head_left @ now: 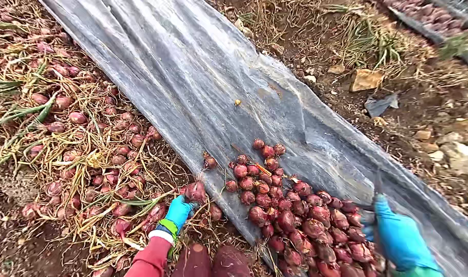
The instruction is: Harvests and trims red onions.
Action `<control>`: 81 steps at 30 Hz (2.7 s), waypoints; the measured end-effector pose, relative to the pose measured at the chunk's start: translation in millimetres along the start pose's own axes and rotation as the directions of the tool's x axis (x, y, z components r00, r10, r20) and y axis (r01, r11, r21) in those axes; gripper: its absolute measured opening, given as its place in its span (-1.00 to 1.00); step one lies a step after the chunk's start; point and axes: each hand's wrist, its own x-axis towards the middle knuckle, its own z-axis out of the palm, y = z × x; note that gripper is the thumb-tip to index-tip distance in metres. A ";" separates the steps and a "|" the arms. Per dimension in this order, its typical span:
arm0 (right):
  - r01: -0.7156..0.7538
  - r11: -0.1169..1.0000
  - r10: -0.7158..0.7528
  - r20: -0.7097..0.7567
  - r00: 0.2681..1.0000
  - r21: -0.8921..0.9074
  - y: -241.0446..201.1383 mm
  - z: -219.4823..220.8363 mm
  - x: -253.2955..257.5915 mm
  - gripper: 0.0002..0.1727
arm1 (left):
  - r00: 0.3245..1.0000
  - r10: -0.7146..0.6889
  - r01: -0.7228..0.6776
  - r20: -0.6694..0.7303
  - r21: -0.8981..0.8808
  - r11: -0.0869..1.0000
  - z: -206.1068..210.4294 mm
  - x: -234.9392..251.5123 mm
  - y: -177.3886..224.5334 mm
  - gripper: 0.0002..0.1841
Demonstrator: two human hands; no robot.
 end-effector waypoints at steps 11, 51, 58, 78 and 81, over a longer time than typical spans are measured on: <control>0.008 0.716 -0.633 0.646 0.427 0.698 56.4 221.2 -228.0 0.03 | 0.873 0.128 -0.474 0.471 0.756 0.451 13.4 -212.1 53.1 -0.24; -0.232 0.926 -0.106 0.797 0.595 0.296 138.4 245.7 -158.0 -0.06 | 0.952 0.154 -0.292 0.263 0.645 0.706 78.0 -46.9 -20.6 0.16; 0.125 0.875 -0.443 0.670 0.595 0.468 87.7 229.3 -201.3 0.01 | 0.865 0.093 -0.466 0.494 0.718 0.517 44.5 -163.0 6.5 -0.02; 0.205 0.840 -0.496 0.559 0.665 0.501 144.0 179.5 -219.0 0.08 | 0.950 0.302 -0.193 0.078 0.907 0.373 73.8 -203.5 -5.9 -0.61; 0.067 0.837 -0.392 0.509 0.766 0.544 151.9 189.3 -188.5 0.05 | 0.963 0.203 0.011 -0.179 0.776 0.631 73.9 -108.4 -31.1 -0.52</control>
